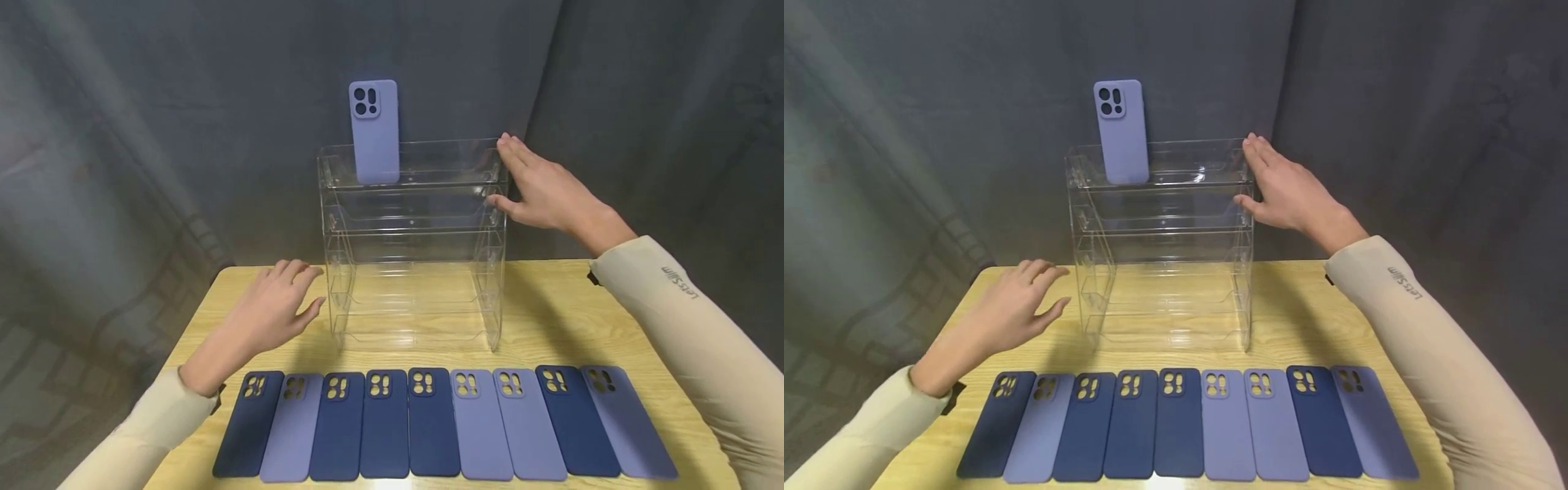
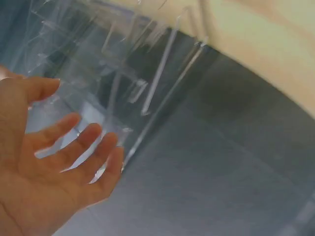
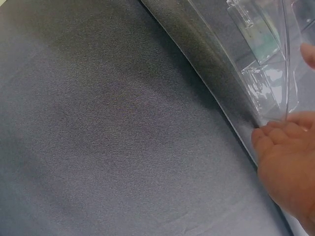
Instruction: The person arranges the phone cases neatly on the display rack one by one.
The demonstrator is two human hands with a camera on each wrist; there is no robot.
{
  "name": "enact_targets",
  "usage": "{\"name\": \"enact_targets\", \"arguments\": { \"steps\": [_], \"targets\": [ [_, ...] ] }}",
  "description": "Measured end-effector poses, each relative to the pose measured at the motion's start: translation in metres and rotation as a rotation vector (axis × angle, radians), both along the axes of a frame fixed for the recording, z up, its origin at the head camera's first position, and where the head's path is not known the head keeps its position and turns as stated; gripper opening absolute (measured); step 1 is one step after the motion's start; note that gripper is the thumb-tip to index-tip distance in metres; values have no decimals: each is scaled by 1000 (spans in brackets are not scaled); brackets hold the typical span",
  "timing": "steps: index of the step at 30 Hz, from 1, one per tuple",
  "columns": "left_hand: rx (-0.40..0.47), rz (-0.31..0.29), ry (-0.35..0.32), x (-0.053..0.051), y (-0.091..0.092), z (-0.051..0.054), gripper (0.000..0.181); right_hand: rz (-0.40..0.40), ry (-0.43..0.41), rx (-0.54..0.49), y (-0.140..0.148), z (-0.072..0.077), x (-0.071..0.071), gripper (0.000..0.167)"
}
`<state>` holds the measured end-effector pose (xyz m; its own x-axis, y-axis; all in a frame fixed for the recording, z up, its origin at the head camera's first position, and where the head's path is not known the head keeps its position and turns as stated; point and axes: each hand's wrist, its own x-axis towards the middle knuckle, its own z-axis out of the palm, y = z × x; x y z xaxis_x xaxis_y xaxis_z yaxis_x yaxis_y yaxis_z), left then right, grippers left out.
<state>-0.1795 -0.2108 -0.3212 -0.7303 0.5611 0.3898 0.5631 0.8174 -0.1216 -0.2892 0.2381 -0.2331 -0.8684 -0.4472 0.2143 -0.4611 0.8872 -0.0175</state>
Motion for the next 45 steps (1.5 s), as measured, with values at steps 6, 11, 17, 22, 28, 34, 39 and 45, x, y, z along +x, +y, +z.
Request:
{"name": "enact_targets", "arguments": {
  "steps": [6,11,17,22,28,34,39,45],
  "targets": [
    [17,-3,-92,16,-23,-31,33,-9,3,-1,1,1,0,94],
    [63,55,-187,32,-39,-64,34,0,-9,-8,0,-4,-1,94],
    [80,168,-291,46,-54,-96,41,-2,-2,-30,1,-7,-2,94],
    [64,242,-346,58,-66,-118,47,-8,-14,-36,3,-12,-2,96],
    [70,281,-344,65,-75,-134,54,-10,6,-28,5,-13,-5,97],
    [45,270,-381,69,-71,-140,53,-11,11,-34,8,-13,-7,98],
    [14,276,-387,68,-64,-143,49,-15,16,-39,11,-12,-6,99],
    [4,298,-397,67,-62,-143,45,-11,15,-49,11,-13,-6,99]
  ]
}}
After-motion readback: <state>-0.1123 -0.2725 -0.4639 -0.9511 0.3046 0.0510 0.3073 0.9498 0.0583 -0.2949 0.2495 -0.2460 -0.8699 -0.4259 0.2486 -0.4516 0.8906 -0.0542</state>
